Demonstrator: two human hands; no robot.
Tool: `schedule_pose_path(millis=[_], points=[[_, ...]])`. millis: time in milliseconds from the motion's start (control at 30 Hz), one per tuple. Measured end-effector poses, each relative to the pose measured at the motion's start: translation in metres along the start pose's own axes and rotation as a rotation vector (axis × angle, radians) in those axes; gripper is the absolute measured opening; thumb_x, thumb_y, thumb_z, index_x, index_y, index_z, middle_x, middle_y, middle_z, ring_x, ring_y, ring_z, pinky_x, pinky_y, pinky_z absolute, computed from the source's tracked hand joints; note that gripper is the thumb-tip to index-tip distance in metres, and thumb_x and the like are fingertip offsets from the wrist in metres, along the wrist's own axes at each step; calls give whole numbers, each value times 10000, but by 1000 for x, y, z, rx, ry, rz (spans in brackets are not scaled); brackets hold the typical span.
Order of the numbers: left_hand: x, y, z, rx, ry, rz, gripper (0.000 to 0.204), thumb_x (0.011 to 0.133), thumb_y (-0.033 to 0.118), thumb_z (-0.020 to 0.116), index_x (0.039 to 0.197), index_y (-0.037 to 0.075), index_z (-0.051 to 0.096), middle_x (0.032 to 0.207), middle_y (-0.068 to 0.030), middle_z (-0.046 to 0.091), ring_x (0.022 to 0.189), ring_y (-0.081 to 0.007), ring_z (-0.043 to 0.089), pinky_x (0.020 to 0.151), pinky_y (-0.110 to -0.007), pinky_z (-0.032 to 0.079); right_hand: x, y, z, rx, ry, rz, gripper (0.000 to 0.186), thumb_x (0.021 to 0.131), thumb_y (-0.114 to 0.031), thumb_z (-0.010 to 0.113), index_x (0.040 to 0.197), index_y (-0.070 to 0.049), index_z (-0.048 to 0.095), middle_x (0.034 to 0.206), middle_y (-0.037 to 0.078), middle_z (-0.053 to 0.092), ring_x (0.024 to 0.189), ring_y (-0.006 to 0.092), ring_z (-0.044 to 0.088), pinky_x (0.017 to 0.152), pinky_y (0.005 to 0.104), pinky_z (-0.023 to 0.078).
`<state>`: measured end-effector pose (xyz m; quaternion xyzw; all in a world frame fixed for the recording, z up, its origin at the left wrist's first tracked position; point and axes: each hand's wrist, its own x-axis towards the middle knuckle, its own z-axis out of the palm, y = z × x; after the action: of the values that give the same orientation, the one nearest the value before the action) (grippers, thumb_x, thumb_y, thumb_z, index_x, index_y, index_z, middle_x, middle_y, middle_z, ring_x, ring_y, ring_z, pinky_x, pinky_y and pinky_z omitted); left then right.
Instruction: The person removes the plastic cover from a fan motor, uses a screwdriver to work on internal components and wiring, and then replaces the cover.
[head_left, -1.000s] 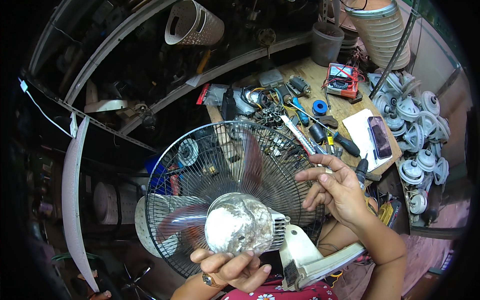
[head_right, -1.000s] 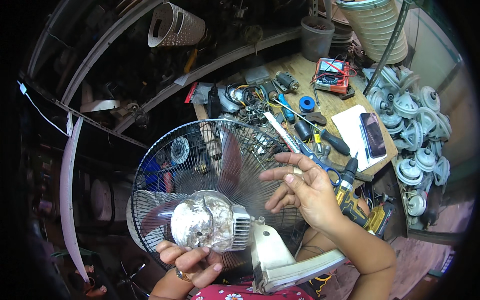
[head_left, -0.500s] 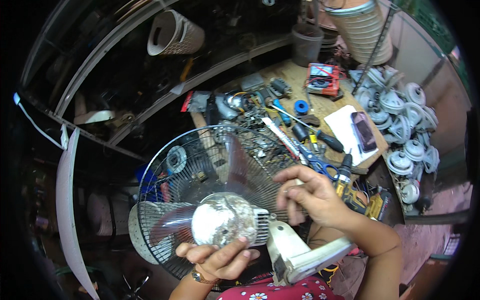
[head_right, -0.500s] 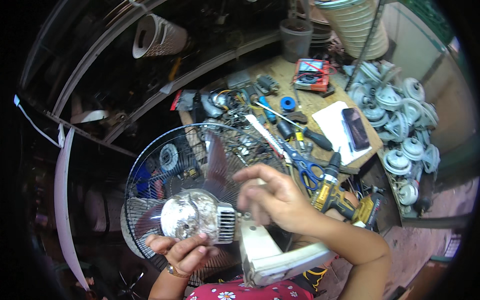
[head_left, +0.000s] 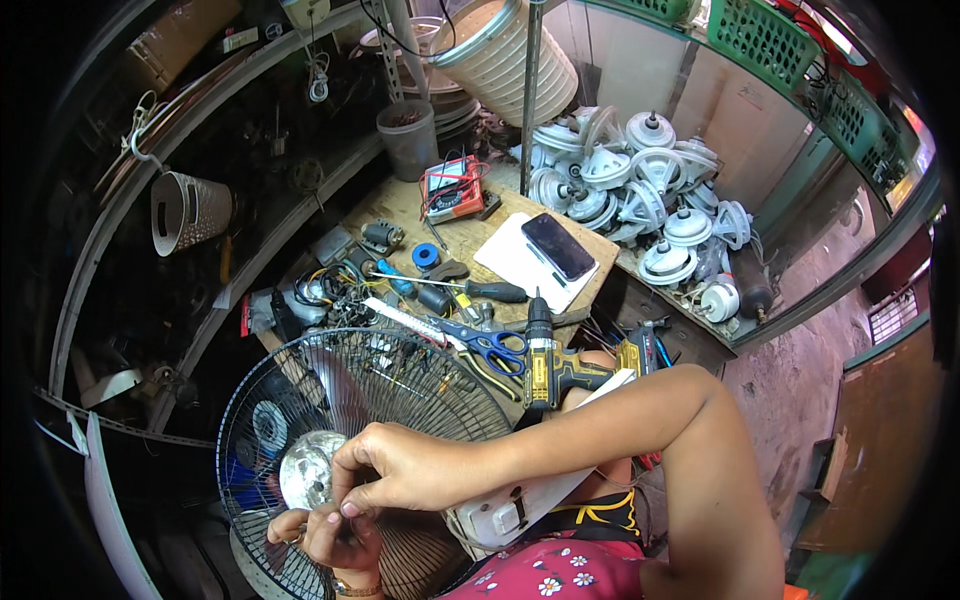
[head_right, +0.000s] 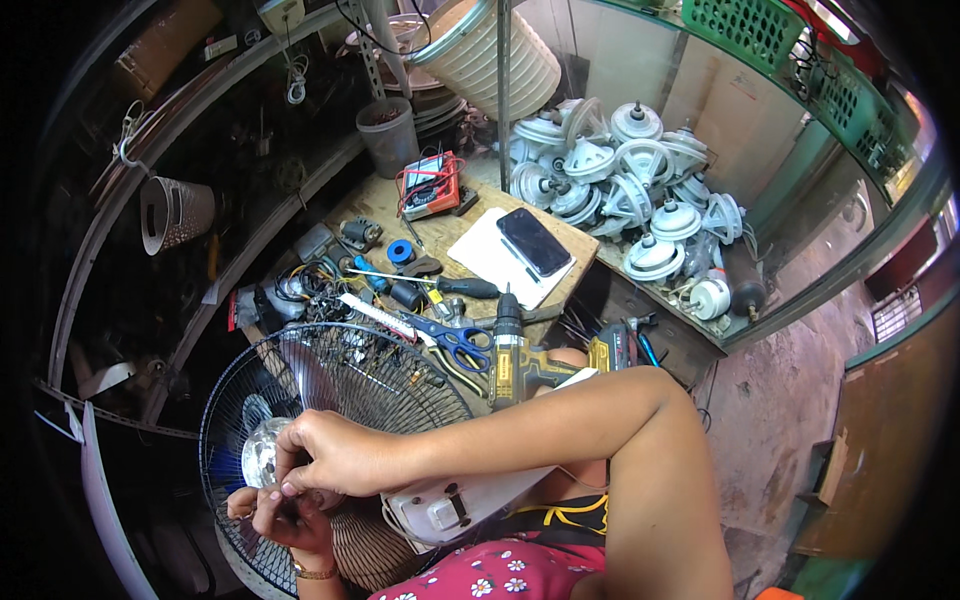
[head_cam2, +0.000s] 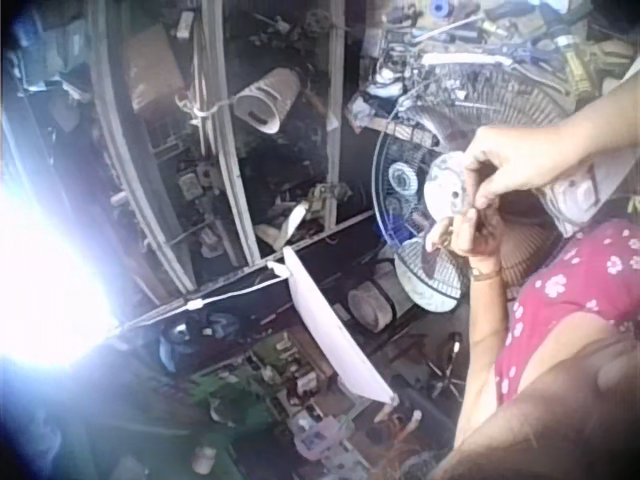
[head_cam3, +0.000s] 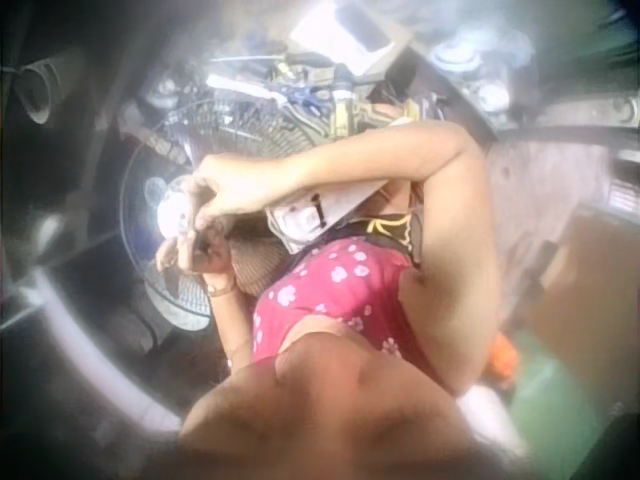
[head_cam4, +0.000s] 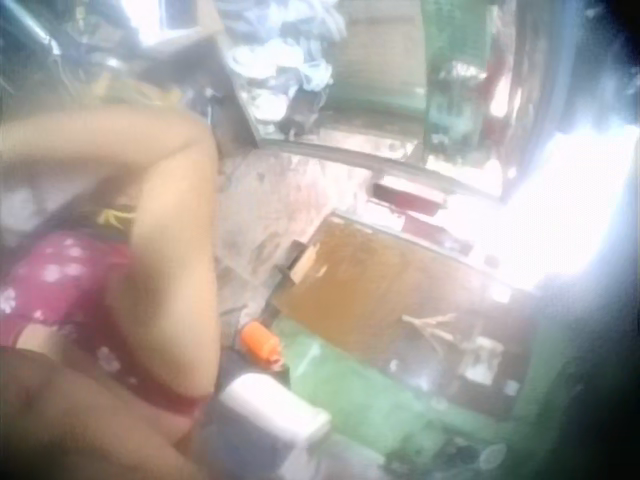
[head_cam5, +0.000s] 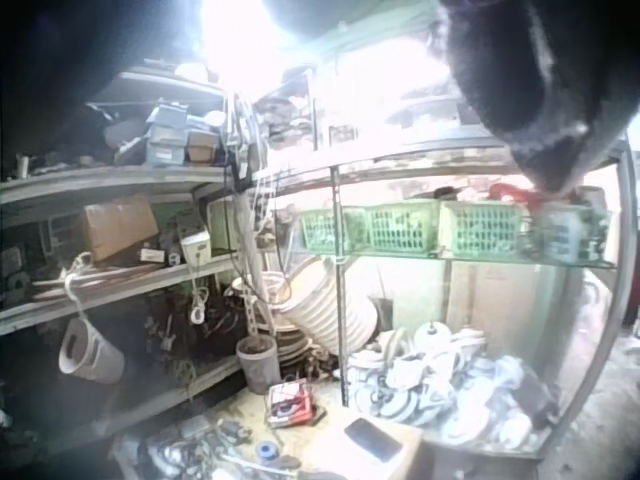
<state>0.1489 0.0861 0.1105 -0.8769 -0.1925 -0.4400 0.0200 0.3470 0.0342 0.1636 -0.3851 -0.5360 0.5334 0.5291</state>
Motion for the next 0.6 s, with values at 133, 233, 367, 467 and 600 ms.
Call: schedule_pose_path(millis=[133,233,367,467,600], points=[[0,-3,-1,7,-28,21,179,950,144,526,1079,118,406,752,-25,471,822,-188,437,844,-403,311,-3,6,7,297,36,63,208,792,-33,707,960,25,600,800,89,674,761,119,639,670,276,527],[10,2,-3,77,8,21,148,938,188,552,1032,114,464,856,-70,497,897,-216,445,853,-404,308,-5,3,9,408,104,91,286,765,13,706,991,13,530,788,86,672,727,106,635,628,272,526],[-5,-7,8,10,155,-12,217,908,236,599,1052,90,526,942,-100,509,965,-257,435,872,-415,303,-8,-6,8,-86,186,-190,380,736,-39,722,1036,-14,489,837,123,680,752,185,671,679,325,515],[-9,-19,9,-60,141,-33,137,930,176,571,1013,69,550,985,-99,531,968,-239,449,861,-413,326,-7,-7,14,-364,282,-232,417,666,-112,763,987,-34,508,791,132,657,765,299,655,671,392,477],[0,-10,11,-111,104,-117,171,950,199,549,955,34,592,869,-73,585,883,-230,483,807,-364,373,-1,5,1,-308,232,-237,424,617,-125,799,953,-29,559,823,137,633,825,302,639,675,411,473]])
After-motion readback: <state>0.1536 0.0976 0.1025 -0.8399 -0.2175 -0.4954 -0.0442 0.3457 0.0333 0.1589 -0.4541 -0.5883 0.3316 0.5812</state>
